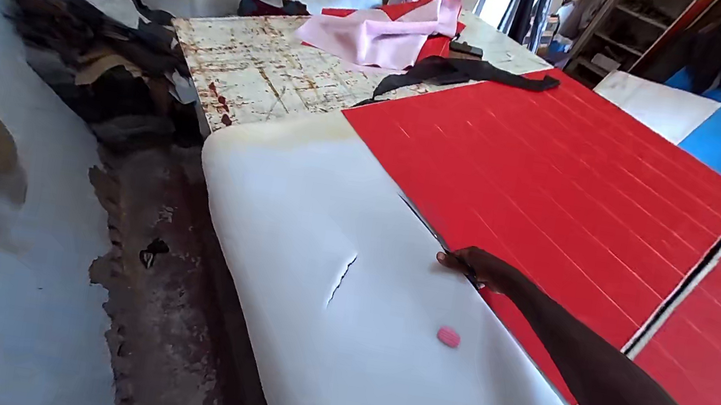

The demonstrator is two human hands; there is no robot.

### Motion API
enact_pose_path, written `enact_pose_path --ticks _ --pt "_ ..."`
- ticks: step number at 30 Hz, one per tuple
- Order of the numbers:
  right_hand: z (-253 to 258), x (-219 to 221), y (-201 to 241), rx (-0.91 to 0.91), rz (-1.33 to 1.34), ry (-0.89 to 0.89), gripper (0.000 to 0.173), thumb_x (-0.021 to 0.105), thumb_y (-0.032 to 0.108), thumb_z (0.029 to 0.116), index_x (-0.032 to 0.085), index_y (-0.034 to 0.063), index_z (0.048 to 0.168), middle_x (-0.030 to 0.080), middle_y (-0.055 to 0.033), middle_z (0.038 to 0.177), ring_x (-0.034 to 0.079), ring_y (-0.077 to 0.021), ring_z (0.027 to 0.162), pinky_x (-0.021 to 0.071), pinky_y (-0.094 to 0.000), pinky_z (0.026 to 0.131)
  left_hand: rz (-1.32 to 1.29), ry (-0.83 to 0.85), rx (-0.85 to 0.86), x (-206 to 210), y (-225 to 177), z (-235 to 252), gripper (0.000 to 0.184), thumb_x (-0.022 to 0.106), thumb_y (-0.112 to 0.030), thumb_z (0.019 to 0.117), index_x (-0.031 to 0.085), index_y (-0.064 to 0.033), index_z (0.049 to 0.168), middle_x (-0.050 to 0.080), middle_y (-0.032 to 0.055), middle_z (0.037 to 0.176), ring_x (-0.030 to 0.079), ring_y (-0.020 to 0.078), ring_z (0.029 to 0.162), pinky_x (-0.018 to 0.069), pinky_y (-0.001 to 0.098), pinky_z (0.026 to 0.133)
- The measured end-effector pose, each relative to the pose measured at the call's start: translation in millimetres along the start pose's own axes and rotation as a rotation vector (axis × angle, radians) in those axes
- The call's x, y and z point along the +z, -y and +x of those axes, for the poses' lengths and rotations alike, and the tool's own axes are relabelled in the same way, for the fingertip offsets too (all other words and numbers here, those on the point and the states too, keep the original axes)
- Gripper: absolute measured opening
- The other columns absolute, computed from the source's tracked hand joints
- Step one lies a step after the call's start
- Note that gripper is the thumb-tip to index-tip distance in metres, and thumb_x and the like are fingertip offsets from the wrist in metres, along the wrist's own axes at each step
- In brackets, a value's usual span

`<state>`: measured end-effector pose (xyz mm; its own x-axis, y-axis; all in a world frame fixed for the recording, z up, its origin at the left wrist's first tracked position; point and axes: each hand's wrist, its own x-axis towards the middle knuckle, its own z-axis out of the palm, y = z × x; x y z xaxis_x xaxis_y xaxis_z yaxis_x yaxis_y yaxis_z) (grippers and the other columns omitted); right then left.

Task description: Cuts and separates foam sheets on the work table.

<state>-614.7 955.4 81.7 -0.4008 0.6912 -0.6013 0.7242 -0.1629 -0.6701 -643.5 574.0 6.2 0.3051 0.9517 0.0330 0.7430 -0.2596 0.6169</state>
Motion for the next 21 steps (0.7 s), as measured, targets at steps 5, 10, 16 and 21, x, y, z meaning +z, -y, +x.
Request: enact_pose_path --ticks 5,10,16,21 --pt "-73 -31 -12 0.001 -0.075 0.0 0.042 0.059 0.045 0.1025 0.061 0.0033 0.095 0.054 -0.0032 0.063 0.053 -0.013 0.049 0.0492 -0.0296 0.048 0.073 -0.116 0.018 5 1 -4 0.062 0.033 -0.068 0.101 0.062 -0.0313 0.142 0.036 0.0013 0.166 0.022 0.038 0.156 0.0139 0.066 0.123" --pt "-134 -39 -94 0.014 -0.332 -0.326 0.045 0.072 0.045 0.0941 0.065 0.0003 0.094 0.061 -0.0121 0.069 0.06 -0.0242 0.058 0.0537 -0.0444 0.056 0.123 -0.128 0.042 3 1 -2 0.061 0.028 -0.066 0.1028 0.06 -0.0343 0.144 0.038 0.0026 0.165 0.023 0.0381 0.156 0.0132 0.0669 0.123" --pt "-149 -5 -130 0.142 -0.581 -0.577 0.041 0.077 0.032 0.0879 0.067 0.0021 0.113 0.066 -0.0253 0.11 0.065 -0.0452 0.104 0.0528 -0.0671 0.081 0.162 -0.11 0.055 5 1 -3 0.056 0.03 -0.068 0.1022 0.065 -0.0417 0.137 0.036 0.0042 0.166 0.02 0.0398 0.156 0.0097 0.0678 0.124" --pt "-156 111 -76 -0.333 -0.568 -0.601 0.043 0.067 0.029 0.0975 0.063 0.0168 0.138 0.059 -0.0144 0.141 0.055 -0.0344 0.132 0.0492 -0.0562 0.104 0.23 -0.175 0.087 10 2 -2 0.055 0.035 -0.067 0.1012 0.067 -0.038 0.135 0.043 0.0056 0.161 0.026 0.0391 0.154 0.0115 0.0711 0.122"
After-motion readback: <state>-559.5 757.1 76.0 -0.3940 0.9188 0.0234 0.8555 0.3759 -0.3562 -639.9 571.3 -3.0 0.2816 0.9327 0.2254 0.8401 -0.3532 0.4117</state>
